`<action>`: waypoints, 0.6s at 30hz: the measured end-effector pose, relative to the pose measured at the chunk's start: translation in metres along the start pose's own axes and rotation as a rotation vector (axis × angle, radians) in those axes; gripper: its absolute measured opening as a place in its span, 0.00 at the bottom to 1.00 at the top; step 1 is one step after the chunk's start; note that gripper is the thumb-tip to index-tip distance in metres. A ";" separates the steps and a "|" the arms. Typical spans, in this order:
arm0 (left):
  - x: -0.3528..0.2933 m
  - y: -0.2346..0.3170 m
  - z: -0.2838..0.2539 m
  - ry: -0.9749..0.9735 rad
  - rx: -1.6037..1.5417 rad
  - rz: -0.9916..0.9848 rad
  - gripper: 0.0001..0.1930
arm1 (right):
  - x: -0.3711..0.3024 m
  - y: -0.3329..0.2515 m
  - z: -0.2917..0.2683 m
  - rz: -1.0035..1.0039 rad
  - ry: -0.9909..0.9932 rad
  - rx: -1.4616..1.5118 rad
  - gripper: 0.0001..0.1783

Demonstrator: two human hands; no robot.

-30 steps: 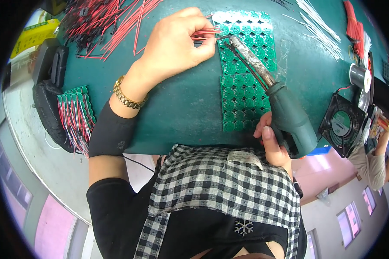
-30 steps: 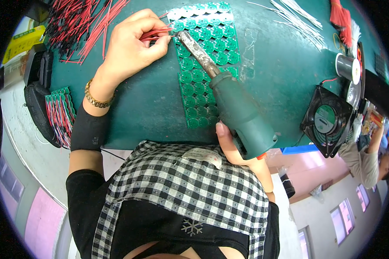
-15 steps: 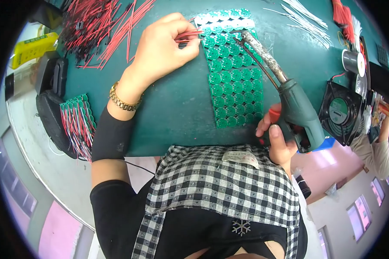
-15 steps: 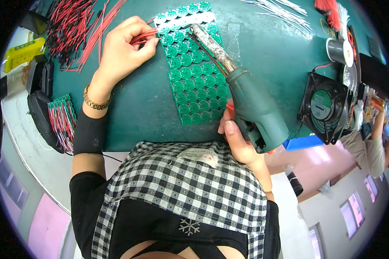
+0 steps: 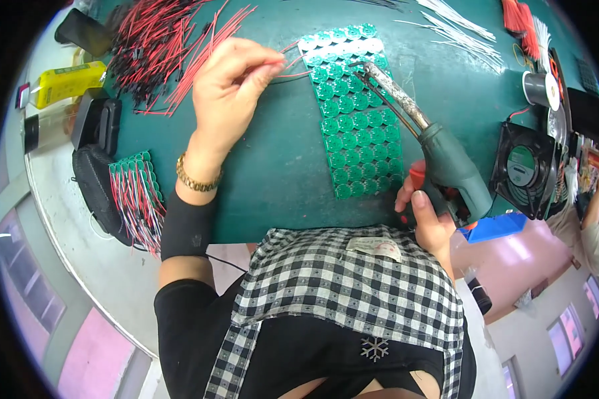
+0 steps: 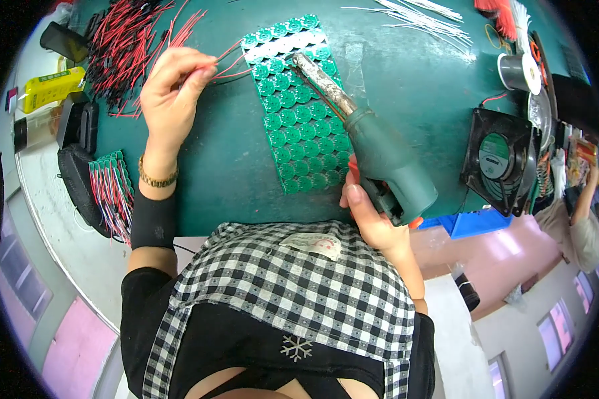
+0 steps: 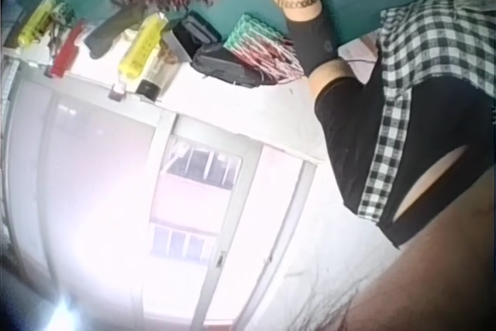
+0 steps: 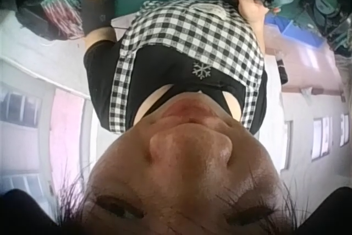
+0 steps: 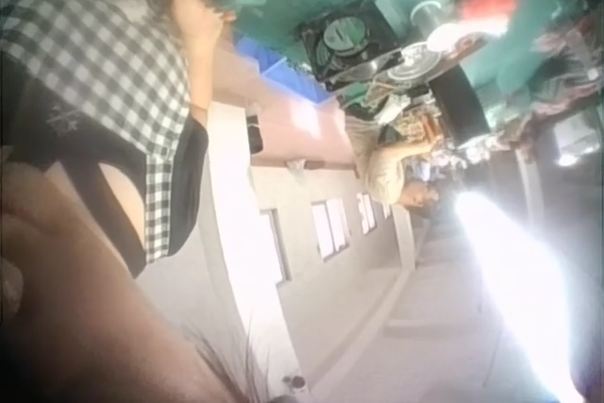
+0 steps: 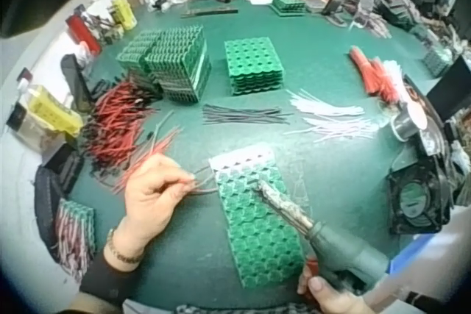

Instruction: The person solders individual red and black wires onto circular LED circuit board modules organized in a grid. This is done using a soldering iron from a soldering iron station.

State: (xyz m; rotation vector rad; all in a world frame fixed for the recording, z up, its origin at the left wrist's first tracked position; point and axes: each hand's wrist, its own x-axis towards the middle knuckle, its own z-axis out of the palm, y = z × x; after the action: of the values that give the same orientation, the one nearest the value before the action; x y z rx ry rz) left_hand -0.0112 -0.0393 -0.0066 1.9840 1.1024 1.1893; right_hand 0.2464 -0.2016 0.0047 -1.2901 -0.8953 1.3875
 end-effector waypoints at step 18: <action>-0.023 0.001 0.024 -0.011 0.046 -0.251 0.05 | -0.004 0.014 0.006 -0.038 -0.050 -0.067 0.12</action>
State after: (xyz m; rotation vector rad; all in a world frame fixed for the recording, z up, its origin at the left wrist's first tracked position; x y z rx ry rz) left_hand 0.0051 -0.0615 -0.0261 1.8188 1.3385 1.0280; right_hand 0.2379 -0.2084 -0.0072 -1.2868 -1.0025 1.3757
